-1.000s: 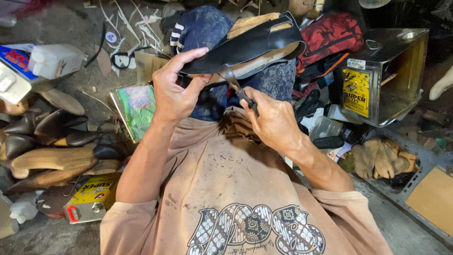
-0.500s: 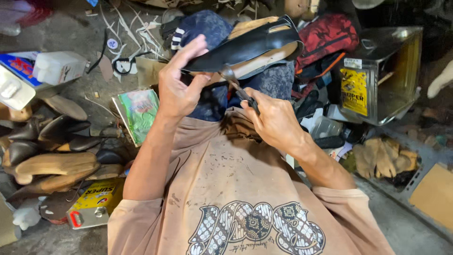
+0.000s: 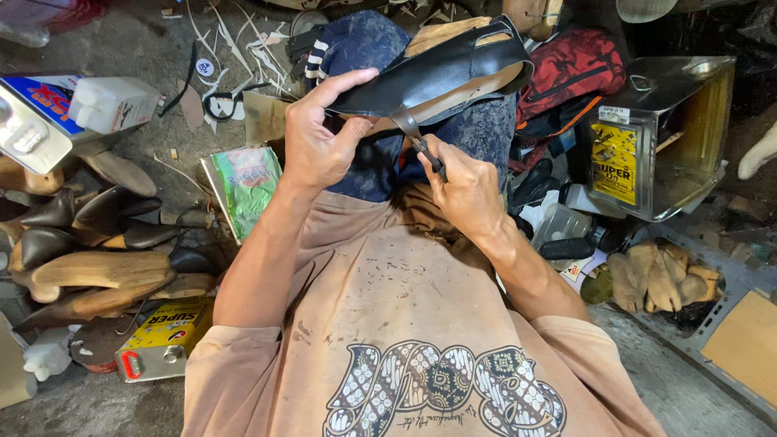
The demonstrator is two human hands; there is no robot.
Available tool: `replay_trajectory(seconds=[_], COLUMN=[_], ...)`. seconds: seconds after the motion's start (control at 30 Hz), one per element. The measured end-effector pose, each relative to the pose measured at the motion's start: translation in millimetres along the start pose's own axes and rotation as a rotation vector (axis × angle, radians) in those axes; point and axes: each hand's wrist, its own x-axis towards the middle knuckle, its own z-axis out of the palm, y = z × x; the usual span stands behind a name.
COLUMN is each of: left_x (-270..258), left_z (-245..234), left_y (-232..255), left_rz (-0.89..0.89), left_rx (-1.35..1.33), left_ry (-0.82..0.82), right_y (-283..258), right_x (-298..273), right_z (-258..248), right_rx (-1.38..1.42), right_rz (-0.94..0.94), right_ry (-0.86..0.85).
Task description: The person uses pliers to pry and separate the sole from a black shoe. They then insert a new insole into the shoe and use a hammer to tap and secure it in place.
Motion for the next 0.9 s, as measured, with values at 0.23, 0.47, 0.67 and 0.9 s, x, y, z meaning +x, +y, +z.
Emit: replay_trajectory(seconds=[0.23,0.47,0.67,0.9], left_x=[-17,-2,8,18], left_z=[9,-15,5,-4], left_y=[-9,29,20,-2], left_rz=[0.225,-0.122,-0.293,-0.033], left_rx=[0.064,0.329,0.492,0.562], left_ry=[0.033,-0.314,-0.184,-0.211], right_y=[-1,7,-2,-5], right_x=[-28,-28,-21,-4], right_z=[3,17,15,-28], right_rx=[0.006,0.06,0.072,0.387], right_rz=[0.128,0.116,0.178,0.283], right_ry=[-0.092,-0.085,-0.141,-0.514])
